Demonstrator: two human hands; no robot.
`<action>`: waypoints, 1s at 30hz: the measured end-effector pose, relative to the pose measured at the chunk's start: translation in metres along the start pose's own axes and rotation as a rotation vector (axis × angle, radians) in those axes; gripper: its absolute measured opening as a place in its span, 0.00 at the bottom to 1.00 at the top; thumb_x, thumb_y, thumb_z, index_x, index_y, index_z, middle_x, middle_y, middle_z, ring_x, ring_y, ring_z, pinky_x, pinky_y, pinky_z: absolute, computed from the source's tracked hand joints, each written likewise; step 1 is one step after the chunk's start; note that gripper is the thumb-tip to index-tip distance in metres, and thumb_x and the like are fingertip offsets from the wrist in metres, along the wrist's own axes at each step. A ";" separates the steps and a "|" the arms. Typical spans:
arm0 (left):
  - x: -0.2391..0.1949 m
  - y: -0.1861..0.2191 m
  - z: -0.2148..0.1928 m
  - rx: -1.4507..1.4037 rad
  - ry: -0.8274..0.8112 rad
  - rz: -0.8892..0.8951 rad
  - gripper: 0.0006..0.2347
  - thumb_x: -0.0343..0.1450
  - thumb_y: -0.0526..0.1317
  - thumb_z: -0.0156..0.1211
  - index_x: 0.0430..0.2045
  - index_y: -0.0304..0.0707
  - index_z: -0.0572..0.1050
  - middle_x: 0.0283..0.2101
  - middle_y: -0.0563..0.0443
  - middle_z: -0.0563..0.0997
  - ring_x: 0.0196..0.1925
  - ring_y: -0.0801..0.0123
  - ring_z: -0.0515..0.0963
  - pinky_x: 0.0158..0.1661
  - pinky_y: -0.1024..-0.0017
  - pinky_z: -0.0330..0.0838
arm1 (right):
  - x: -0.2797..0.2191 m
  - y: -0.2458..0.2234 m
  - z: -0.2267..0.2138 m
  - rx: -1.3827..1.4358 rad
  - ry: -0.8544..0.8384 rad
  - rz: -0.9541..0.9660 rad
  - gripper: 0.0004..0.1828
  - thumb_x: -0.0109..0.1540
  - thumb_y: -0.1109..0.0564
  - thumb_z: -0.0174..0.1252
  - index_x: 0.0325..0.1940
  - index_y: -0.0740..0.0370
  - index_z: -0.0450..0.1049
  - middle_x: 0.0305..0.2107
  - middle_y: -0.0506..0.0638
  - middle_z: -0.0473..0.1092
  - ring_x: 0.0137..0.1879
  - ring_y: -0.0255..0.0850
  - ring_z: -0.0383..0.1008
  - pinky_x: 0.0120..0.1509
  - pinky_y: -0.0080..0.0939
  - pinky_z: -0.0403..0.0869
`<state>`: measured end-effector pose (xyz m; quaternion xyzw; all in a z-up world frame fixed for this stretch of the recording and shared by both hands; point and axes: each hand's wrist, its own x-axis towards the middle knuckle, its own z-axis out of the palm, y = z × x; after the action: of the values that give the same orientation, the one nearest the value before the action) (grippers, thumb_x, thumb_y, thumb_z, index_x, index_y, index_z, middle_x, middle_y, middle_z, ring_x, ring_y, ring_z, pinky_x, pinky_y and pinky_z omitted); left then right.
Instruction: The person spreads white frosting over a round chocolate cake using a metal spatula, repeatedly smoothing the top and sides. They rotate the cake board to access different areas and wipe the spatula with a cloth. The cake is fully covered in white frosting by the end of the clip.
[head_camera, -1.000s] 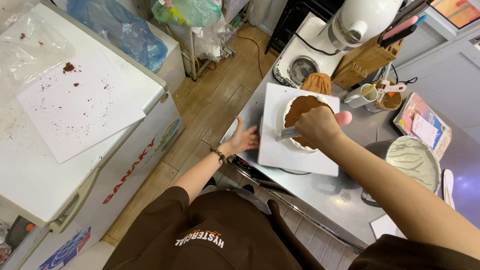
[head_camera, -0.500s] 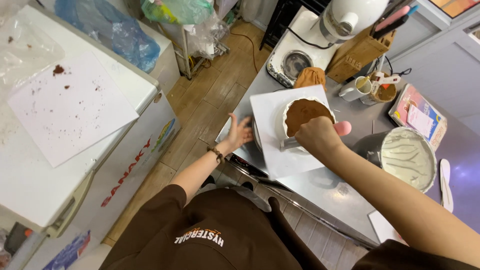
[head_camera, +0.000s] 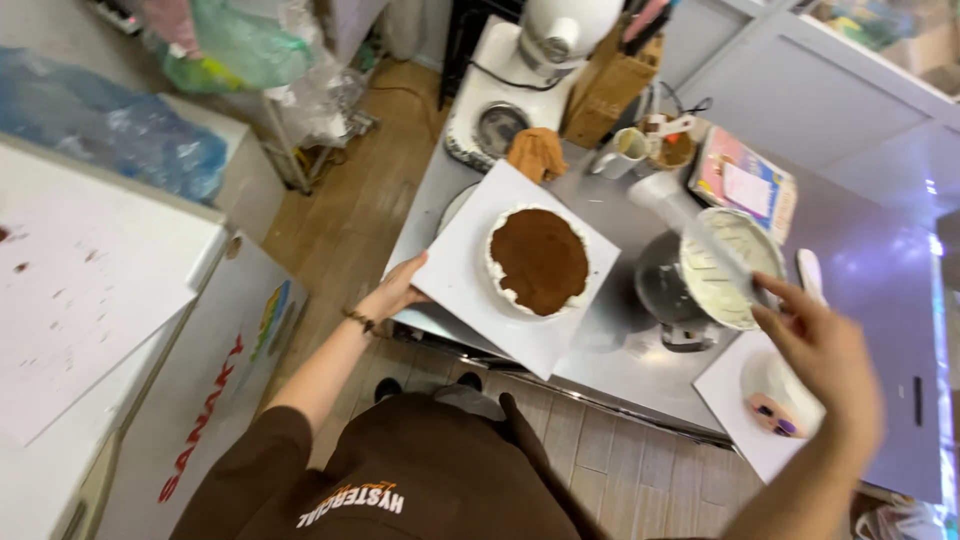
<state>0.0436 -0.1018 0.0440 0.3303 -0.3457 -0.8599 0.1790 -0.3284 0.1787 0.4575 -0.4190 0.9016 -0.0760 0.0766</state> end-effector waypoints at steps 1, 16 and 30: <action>-0.003 0.001 0.001 0.007 -0.018 -0.001 0.31 0.75 0.57 0.45 0.68 0.31 0.60 0.67 0.36 0.69 0.70 0.50 0.68 0.65 0.48 0.66 | 0.015 0.048 0.044 -0.002 0.013 0.014 0.26 0.67 0.53 0.63 0.71 0.45 0.74 0.27 0.64 0.70 0.33 0.52 0.69 0.37 0.50 0.70; -0.035 -0.068 0.078 -0.041 0.051 -0.034 0.32 0.69 0.45 0.60 0.69 0.37 0.57 0.65 0.47 0.70 0.65 0.62 0.71 0.62 0.62 0.67 | -0.117 0.212 0.170 0.030 0.002 0.523 0.25 0.65 0.45 0.56 0.68 0.35 0.73 0.47 0.62 0.78 0.52 0.58 0.79 0.57 0.53 0.74; -0.032 -0.098 0.156 0.102 0.513 0.083 0.38 0.72 0.61 0.51 0.69 0.28 0.53 0.69 0.38 0.64 0.70 0.57 0.64 0.67 0.65 0.55 | 0.215 0.267 0.081 -0.905 -0.295 0.210 0.14 0.65 0.53 0.55 0.47 0.53 0.85 0.47 0.52 0.81 0.53 0.52 0.82 0.49 0.52 0.79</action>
<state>-0.0492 0.0586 0.0730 0.5318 -0.3453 -0.7212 0.2791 -0.6475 0.1780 0.3086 -0.3233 0.8611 0.3918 0.0209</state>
